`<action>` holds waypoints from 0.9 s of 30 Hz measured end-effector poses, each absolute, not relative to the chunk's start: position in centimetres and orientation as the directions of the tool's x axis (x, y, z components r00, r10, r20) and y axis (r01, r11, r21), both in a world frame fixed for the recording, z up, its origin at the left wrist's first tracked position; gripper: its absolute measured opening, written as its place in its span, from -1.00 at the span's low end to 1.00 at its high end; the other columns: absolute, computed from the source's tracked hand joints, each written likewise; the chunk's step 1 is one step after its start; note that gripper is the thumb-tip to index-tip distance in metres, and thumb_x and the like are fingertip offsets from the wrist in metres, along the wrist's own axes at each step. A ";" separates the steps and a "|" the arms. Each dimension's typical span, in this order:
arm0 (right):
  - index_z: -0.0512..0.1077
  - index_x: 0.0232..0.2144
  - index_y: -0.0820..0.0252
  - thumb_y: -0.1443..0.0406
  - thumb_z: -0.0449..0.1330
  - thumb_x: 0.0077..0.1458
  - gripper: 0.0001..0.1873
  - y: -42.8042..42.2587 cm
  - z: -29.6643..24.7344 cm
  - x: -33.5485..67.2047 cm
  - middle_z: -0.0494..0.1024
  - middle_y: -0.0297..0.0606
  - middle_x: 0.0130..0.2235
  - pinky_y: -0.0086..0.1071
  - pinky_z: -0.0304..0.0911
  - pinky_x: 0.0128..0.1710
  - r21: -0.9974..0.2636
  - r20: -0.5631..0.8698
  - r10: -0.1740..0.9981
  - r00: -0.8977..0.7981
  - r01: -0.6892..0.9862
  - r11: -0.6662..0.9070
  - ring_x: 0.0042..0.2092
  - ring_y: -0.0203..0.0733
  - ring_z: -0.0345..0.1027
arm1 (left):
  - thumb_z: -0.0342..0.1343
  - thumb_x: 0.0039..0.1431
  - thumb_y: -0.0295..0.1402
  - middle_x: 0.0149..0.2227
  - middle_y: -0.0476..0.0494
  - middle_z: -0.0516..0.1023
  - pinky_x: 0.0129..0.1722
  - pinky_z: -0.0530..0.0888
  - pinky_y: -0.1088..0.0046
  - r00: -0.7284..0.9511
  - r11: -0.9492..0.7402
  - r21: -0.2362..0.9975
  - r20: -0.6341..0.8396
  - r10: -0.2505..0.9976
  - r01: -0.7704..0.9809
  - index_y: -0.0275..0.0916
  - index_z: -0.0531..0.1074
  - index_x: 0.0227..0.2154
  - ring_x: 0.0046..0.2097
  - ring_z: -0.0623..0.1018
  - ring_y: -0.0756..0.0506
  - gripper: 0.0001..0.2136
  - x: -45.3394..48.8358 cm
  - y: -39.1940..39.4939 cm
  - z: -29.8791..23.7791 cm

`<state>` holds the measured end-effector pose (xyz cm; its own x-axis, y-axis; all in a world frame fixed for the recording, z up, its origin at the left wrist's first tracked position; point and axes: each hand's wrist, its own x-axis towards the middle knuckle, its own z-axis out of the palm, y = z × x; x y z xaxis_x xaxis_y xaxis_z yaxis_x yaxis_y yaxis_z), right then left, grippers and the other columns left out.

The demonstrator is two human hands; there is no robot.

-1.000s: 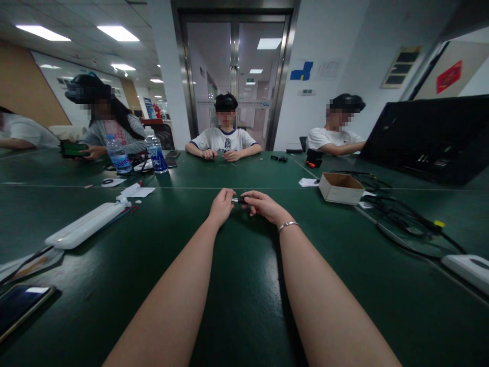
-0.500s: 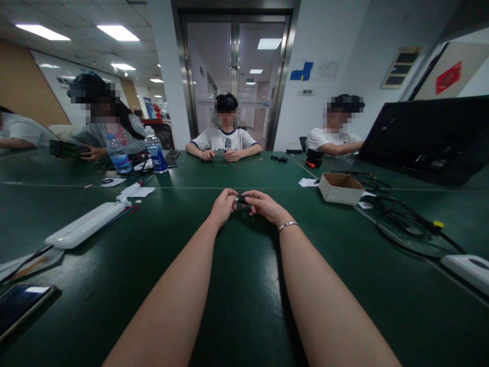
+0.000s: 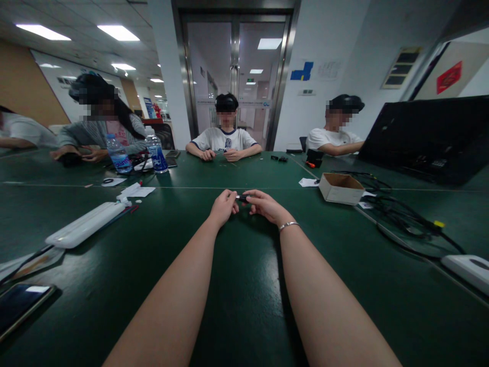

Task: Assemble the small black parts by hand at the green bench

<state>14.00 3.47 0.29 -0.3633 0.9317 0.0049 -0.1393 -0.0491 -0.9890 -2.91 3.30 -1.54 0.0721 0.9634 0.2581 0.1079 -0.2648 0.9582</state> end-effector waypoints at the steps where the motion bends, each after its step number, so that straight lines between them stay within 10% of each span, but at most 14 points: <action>1: 0.42 -0.19 0.21 0.47 0.16 0.13 -0.81 3.5 0.3 14.0 0.52 -0.30 -0.37 -0.51 0.38 -0.51 -0.989 0.007 0.930 -0.367 -0.142 -0.049 -0.61 -0.45 0.23 | -0.07 0.22 -0.15 -0.67 0.03 0.38 -0.58 0.26 0.55 0.063 -0.271 0.953 0.264 0.962 0.133 -0.22 0.26 -0.42 -0.63 0.35 0.03 -0.75 -3.0 3.3 -1.6; 10: 0.44 -0.19 0.21 0.47 0.18 0.10 -0.80 3.3 0.5 14.0 0.48 -0.35 -0.42 -0.50 0.39 -0.51 -0.989 0.013 0.924 -0.382 -0.144 -0.045 -0.60 -0.44 0.23 | -0.17 0.20 0.08 -0.59 -0.05 0.41 -0.47 0.31 0.46 0.032 -0.259 0.905 0.264 0.964 0.337 -0.25 0.37 -0.54 -0.54 0.41 -0.02 -0.50 -3.3 2.6 -0.8; 27: 0.44 -0.21 0.20 0.46 0.18 0.10 -0.81 3.2 0.6 14.1 0.48 -0.34 -0.40 -0.50 0.37 -0.51 -0.983 -0.004 0.938 -0.348 -0.170 -0.067 -0.61 -0.45 0.21 | -0.19 0.24 -0.11 -0.57 -0.05 0.44 -0.48 0.30 0.48 0.128 -0.272 0.917 0.244 0.961 0.293 -0.25 0.37 -0.51 -0.54 0.40 -0.01 -0.61 -3.3 3.2 -1.4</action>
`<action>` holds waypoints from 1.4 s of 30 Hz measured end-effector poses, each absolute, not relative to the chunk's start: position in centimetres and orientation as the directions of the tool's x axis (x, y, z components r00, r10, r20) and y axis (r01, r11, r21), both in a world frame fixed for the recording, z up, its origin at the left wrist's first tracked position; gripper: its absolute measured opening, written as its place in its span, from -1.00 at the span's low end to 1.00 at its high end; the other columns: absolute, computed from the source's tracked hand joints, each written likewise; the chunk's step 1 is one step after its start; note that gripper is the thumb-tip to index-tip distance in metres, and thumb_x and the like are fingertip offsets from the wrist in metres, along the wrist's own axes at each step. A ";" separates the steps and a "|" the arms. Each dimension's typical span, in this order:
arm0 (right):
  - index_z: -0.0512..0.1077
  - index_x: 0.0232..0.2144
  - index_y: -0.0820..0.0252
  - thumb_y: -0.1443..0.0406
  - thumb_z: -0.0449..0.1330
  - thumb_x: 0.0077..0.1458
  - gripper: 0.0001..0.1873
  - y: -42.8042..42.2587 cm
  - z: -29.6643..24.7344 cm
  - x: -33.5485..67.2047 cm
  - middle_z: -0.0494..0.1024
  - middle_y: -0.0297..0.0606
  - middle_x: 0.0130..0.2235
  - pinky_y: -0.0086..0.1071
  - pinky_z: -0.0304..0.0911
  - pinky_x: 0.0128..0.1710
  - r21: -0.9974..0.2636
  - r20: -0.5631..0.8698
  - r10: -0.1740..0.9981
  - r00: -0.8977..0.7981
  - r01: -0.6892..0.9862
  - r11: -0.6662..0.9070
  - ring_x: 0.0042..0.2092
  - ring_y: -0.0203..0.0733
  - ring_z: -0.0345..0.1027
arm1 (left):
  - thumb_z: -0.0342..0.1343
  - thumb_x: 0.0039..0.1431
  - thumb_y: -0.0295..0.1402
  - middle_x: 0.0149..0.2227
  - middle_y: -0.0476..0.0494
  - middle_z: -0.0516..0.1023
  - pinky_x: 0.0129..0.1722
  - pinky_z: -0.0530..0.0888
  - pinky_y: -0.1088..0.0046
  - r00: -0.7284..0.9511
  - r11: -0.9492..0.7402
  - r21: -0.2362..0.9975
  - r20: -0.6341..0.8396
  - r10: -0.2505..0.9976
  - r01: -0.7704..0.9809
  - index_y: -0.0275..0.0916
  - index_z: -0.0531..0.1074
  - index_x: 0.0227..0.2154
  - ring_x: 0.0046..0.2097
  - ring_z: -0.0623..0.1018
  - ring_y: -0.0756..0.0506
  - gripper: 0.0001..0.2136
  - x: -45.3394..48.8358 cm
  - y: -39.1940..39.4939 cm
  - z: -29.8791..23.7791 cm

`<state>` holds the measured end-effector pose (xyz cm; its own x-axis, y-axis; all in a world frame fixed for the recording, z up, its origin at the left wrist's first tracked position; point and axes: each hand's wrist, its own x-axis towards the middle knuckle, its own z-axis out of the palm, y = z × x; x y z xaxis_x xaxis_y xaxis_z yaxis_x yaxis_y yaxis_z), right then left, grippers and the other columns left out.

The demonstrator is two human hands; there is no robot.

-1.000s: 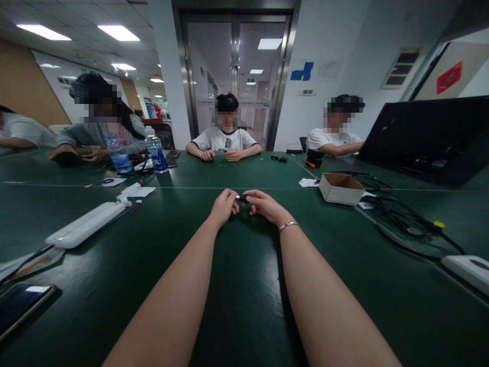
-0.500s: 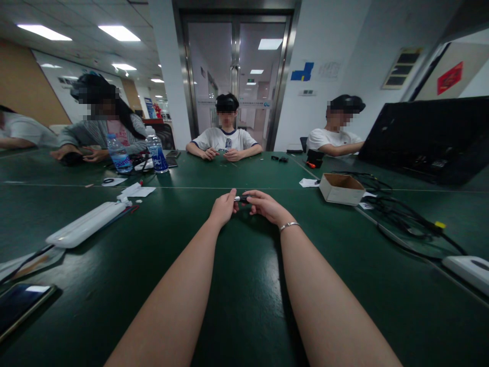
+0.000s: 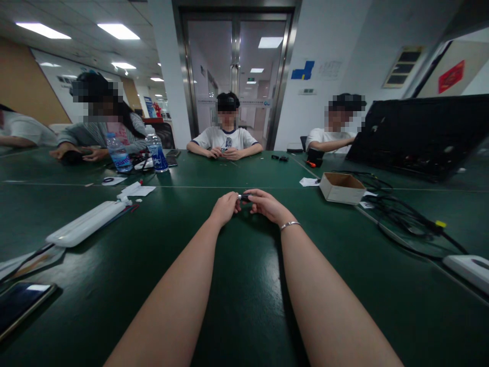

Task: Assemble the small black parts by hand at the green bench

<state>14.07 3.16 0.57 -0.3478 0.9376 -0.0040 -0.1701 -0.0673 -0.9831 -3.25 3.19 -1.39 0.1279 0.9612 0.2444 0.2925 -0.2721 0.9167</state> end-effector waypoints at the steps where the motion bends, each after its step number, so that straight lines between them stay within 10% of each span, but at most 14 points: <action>1: 0.44 -0.21 0.20 0.46 0.18 0.10 -0.81 3.1 0.6 14.1 0.48 -0.34 -0.41 -0.50 0.37 -0.51 -0.983 -0.003 0.938 -0.347 -0.170 -0.066 -0.61 -0.45 0.21 | -0.19 0.24 -0.10 -0.57 -0.05 0.44 -0.47 0.30 0.48 0.134 -0.281 0.911 0.252 0.958 0.300 -0.25 0.36 -0.53 -0.54 0.41 -0.01 -0.60 -3.3 3.2 -1.4; 31: 0.39 -0.21 0.19 0.44 0.24 0.05 -0.78 3.4 0.2 14.1 0.41 -0.42 -0.52 -0.47 0.39 -0.48 -0.987 0.004 0.941 -0.340 -0.155 -0.052 -0.60 -0.42 0.24 | -0.16 0.23 0.00 -0.56 -0.06 0.42 -0.51 0.31 0.50 0.085 -0.272 0.922 0.258 0.962 0.278 -0.26 0.39 -0.49 -0.56 0.40 0.00 -0.55 -3.1 2.9 -1.3; 42: 0.45 -0.48 0.25 0.42 0.38 -0.13 -0.84 3.9 -0.8 12.0 0.46 -0.38 -0.50 -0.57 0.13 -0.62 -0.884 0.142 0.963 -0.229 0.409 0.228 -0.59 -0.42 0.24 | 0.01 0.20 -0.21 -0.27 -0.09 0.49 -0.44 0.36 0.50 0.108 -0.389 0.814 0.381 0.918 0.432 -0.22 0.46 -0.30 -0.54 0.43 0.05 -0.79 -3.2 2.7 -1.3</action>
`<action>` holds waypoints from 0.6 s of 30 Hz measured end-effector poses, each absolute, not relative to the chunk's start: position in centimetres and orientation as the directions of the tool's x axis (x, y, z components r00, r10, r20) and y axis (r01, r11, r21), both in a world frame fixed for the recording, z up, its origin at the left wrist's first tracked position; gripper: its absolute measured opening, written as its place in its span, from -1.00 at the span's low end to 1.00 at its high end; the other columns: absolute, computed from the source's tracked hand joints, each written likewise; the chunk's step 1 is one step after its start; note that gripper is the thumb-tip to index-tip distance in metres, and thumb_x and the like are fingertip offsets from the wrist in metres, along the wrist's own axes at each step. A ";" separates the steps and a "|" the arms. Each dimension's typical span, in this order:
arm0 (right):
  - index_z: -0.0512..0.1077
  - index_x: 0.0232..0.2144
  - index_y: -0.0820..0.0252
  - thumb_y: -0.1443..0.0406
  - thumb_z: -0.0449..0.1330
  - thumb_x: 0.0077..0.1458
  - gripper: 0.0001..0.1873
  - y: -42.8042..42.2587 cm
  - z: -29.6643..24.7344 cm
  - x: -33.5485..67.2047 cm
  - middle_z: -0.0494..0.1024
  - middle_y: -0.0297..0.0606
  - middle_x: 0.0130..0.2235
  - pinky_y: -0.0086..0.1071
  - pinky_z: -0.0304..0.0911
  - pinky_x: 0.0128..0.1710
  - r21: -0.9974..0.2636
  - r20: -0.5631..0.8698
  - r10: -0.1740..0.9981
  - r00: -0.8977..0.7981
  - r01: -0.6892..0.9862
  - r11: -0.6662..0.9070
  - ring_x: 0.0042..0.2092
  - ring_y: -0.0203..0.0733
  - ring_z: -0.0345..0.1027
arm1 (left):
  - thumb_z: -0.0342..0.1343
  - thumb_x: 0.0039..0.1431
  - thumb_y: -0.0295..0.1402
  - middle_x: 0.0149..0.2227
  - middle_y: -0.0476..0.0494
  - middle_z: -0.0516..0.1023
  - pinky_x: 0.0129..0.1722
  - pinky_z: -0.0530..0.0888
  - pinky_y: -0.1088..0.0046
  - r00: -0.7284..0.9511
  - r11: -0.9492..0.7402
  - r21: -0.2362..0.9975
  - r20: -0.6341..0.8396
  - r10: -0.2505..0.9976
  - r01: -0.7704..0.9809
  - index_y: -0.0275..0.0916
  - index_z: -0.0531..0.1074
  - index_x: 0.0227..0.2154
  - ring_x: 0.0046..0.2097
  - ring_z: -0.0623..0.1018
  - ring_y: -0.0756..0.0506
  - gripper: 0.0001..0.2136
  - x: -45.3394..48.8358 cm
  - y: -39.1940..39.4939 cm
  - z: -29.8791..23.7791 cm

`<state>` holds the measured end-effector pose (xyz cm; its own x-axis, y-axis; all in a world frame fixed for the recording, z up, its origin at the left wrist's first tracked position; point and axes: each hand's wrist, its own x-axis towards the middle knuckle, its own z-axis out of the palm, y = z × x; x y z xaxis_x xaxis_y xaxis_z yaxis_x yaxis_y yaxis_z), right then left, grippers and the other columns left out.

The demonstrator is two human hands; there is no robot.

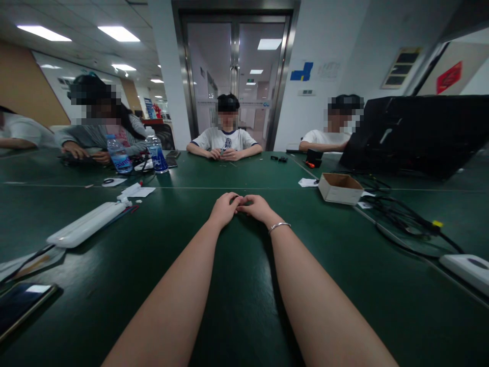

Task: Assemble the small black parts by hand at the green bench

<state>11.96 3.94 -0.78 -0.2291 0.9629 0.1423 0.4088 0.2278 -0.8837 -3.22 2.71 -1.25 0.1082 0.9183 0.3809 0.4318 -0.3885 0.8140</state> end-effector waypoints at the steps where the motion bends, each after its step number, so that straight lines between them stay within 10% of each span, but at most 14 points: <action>1: 0.46 -0.49 0.25 0.43 0.37 -0.13 -0.86 3.8 -0.7 11.8 0.45 -0.39 -0.52 -0.56 0.11 -0.62 -0.852 0.155 0.963 -0.219 0.464 0.242 -0.59 -0.42 0.23 | 0.02 0.19 -0.23 -0.31 -0.08 0.51 -0.42 0.36 0.49 0.119 -0.381 0.813 0.367 0.922 0.441 -0.22 0.46 -0.30 -0.53 0.44 0.04 -0.80 -3.2 2.6 -1.3; 18: 0.48 -0.38 0.25 0.54 0.08 0.04 -0.78 2.8 -1.4 11.5 0.47 -0.37 -0.48 -0.56 0.20 -0.56 -0.874 0.193 0.981 -0.010 0.453 0.176 -0.58 -0.39 0.32 | 0.03 0.18 -0.37 -0.28 -0.14 0.47 -0.48 0.42 0.54 0.190 -0.111 0.929 0.045 0.981 0.353 -0.29 0.38 -0.24 -0.43 0.54 0.00 -0.87 -5.1 -2.7 0.3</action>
<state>11.54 2.77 -1.40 -0.0099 0.9812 0.1929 0.4526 0.1764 -0.8741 -5.13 -2.66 0.35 0.1899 0.9808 0.0452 0.3533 -0.1112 0.9289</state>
